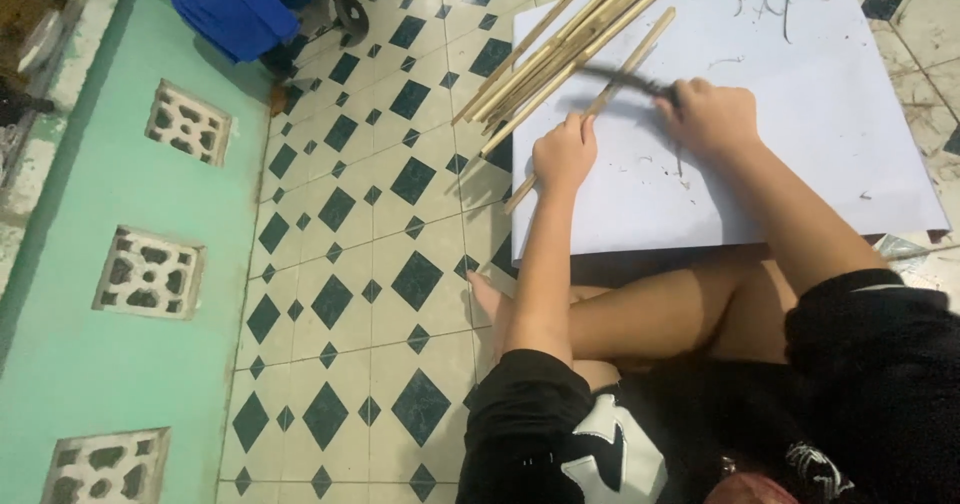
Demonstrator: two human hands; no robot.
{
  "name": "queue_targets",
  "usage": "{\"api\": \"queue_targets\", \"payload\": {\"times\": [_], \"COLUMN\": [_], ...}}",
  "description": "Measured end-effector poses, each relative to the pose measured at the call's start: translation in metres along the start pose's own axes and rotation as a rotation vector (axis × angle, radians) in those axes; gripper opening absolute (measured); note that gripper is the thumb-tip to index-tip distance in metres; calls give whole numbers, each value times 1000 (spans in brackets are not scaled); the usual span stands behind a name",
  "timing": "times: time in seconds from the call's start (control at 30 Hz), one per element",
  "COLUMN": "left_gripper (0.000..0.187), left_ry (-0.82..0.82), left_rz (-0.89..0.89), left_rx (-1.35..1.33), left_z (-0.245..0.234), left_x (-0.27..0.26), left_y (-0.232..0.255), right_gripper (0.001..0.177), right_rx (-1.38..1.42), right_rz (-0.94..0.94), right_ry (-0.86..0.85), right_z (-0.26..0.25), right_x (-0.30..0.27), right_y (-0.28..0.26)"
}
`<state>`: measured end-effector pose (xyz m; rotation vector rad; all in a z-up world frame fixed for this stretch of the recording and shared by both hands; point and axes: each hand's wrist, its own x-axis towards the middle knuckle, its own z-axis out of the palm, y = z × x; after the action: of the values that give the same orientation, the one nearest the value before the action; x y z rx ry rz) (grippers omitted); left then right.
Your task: The person sitting on the floor uses a knife to shave and process thin bamboo sticks over a white sheet of paper.
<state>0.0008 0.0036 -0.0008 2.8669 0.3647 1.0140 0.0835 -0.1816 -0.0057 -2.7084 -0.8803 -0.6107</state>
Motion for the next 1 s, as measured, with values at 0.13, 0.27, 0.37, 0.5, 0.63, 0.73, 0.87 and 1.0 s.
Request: {"api": "queue_targets", "payload": {"times": [0.13,0.27,0.37,0.5,0.63,0.73,0.87,1.0], "left_gripper": [26,28,26,28,29,31,27,26], "left_ry": [-5,-30,-45,-42,-36,0,-66,-151], "left_rz": [1,-8,-9,-13,-11,-9,-21,-48], "left_rx": [-4,-14,-2,-9,7,0,-29,-29], "left_z": [-6,-6,-5,-5,-4,-1,-17,-1], "left_x": [-1,0,-2,-2,-1,-2,-3,-3], "left_y": [1,4,3,2,-1,0,6,-2], "right_gripper": [34,28,27,41,30,33,25,27], "right_rx": [-91,-24,59,89,115,117,165,203], "right_rz": [90,24,100,195,140,56,106,130], "right_ry": [183,103,17,-24,-7,-13,33,61], "right_z": [25,7,-4,29,28,3,-3,12], "right_x": [4,3,1,9,5,3,0,5], "right_y": [10,7,1,16,11,1,0,5]}}
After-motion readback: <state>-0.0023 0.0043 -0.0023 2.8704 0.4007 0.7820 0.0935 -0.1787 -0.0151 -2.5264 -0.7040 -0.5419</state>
